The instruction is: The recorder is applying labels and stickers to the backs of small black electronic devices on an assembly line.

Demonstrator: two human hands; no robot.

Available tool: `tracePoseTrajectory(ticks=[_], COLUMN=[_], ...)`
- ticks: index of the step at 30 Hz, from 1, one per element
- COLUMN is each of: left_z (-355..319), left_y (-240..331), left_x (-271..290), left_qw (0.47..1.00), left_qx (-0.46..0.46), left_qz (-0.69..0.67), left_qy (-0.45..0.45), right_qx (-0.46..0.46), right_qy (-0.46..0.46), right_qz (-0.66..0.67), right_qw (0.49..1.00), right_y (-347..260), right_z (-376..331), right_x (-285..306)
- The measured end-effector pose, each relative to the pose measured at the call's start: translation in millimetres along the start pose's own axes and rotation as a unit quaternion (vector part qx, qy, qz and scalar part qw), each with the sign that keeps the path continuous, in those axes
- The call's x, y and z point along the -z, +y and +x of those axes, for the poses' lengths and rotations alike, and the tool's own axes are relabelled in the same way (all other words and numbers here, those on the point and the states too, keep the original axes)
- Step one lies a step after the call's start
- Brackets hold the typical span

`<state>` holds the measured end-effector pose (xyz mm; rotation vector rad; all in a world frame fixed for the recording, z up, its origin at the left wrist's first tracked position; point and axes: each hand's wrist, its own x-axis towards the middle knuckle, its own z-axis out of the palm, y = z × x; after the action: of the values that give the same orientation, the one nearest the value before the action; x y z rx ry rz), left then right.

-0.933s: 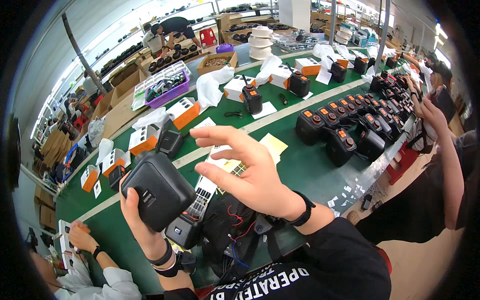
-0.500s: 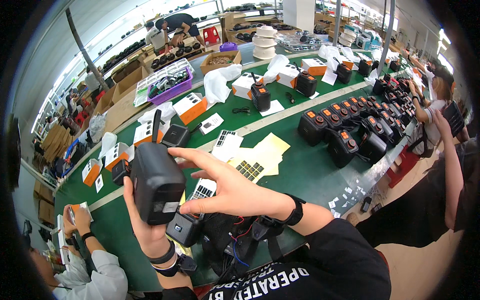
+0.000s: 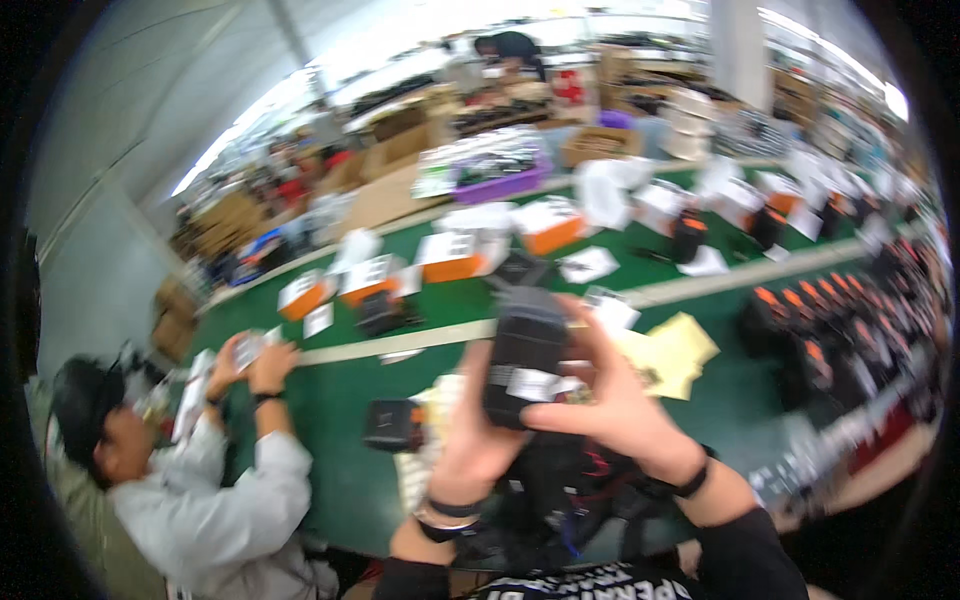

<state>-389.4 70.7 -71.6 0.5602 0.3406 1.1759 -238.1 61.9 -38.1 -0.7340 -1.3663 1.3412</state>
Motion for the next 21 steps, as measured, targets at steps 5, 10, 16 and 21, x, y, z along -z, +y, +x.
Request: tracePoseTrajectory(ticks=[5, 10, 16, 21], left_z=[-15, -18, -24, -40], left_y=[-1, 1, 25, 46], left_x=[-16, -20, -7, -19], left_qw=[0.913, 0.928, 0.937, 0.84], left_qx=[-0.224, -0.253, -0.185, -0.256], left_qz=[0.339, 0.271, 0.296, 0.478], left_qy=[-0.02, 0.032, -0.02, -0.011], right_qx=[0.199, 0.235, -0.033, -0.088], right_qy=[0.119, 0.107, -0.017, 0.089], right_qz=[-0.322, -0.344, -0.049, -0.195], right_qw=[0.918, 0.903, 0.998, 0.973], right_y=[2, -3, -1, 20], right_z=[-9, -13, 15, 72], right_x=[-7, -14, 8, 57])
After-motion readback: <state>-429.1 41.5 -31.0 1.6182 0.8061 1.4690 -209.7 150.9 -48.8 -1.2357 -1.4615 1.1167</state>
